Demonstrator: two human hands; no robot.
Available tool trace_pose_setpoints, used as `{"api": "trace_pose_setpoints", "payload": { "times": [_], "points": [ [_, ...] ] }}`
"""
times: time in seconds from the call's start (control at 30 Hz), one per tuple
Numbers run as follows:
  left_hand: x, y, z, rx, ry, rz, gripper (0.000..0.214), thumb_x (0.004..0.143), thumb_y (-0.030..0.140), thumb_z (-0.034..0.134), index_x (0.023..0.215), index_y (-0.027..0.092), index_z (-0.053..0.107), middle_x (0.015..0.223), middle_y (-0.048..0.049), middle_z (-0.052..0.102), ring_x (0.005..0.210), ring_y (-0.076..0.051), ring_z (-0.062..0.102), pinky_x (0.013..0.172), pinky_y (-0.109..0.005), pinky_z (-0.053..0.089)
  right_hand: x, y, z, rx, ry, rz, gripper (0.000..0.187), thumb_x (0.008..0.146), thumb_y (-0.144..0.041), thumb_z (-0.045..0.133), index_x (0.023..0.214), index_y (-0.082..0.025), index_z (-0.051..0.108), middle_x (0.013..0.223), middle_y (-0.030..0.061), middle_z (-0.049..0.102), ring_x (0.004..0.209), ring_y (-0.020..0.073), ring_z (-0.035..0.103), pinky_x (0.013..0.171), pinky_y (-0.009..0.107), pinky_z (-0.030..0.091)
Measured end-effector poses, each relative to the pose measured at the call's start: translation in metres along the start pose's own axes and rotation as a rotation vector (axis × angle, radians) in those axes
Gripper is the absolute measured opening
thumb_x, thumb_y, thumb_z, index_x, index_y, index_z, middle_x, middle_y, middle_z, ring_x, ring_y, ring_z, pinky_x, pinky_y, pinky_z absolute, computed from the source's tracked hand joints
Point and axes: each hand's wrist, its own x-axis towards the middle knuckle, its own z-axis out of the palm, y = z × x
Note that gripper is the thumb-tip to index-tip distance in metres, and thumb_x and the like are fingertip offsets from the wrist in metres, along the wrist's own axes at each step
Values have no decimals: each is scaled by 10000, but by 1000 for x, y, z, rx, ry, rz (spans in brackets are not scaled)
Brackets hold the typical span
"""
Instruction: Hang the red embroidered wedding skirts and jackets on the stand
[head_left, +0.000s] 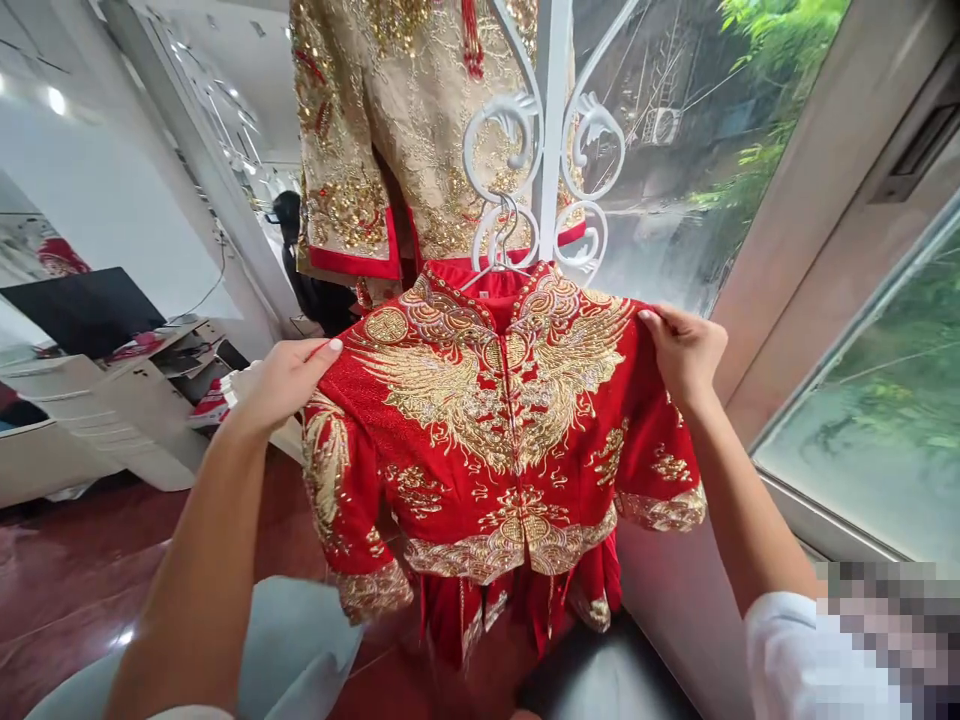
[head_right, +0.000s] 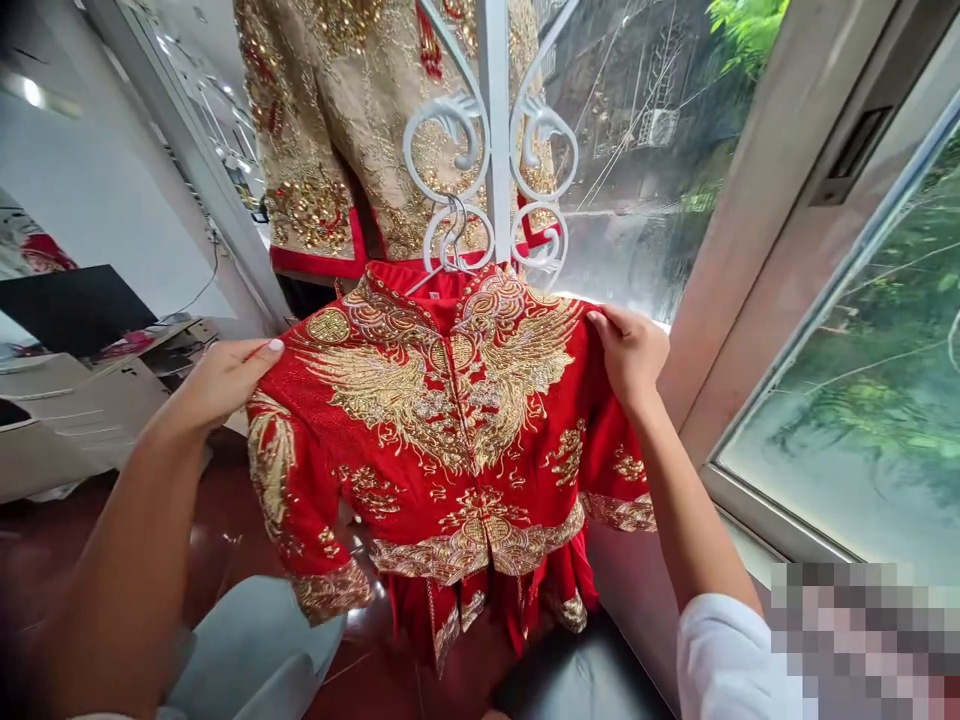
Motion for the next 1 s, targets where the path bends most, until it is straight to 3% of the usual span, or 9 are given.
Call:
{"api": "trace_pose_setpoints", "payload": {
  "times": [0.1,0.2,0.33,0.43,0.53,0.67,0.83,1.0],
  "points": [
    [2,-6,-2,-166,-34,-17,429,780,549,575,696,129,590,590,22,578,591,-105,461,569,-214,381,1,-9,-3,12,39,-108,359,915,-401,439,907,-189,728,954,81,721,920,228,668,766,348,499],
    [2,-11,1,-302,-68,-47,489,714,622,630,674,137,585,608,8,613,583,-105,490,580,-230,414,-4,-17,1,70,117,-163,373,939,-378,388,968,-190,709,1123,90,683,1100,237,624,908,410,504],
    [0,-18,16,-384,-164,-91,611,645,746,589,757,147,631,677,-56,669,634,-176,597,611,-315,500,-20,-20,14,140,198,-207,395,941,-396,386,1020,-170,700,1120,104,685,1102,223,628,982,425,490],
    [-10,-20,28,-421,-230,-99,698,634,810,527,830,154,663,725,-94,691,710,-221,646,634,-344,531,-34,-13,19,170,128,-209,377,924,-393,410,1004,-181,711,1085,100,699,1052,231,652,967,439,500],
    [-22,-16,28,-422,-236,-49,735,633,820,516,913,160,678,798,-112,706,790,-240,658,688,-347,544,-35,-1,12,207,23,-213,372,896,-400,440,999,-177,719,1041,103,712,978,234,675,901,409,521],
    [-25,0,19,-340,-91,-25,582,618,646,682,926,152,674,812,-68,696,749,-217,638,666,-310,517,-13,7,-1,141,-126,-152,420,899,-447,409,989,-175,717,956,98,723,842,207,670,774,344,499],
    [-20,14,35,25,239,71,388,763,517,571,823,140,635,805,-52,662,737,-181,590,704,-276,465,-4,3,10,61,-259,-239,408,851,-400,473,1145,-153,612,997,119,681,845,204,590,755,334,432],
    [-31,12,46,223,291,64,418,843,522,474,994,149,589,897,-96,668,812,-216,608,771,-308,460,-8,23,30,260,-256,-40,321,843,-397,473,883,-125,638,743,60,633,664,147,500,648,295,400]
  ]
}}
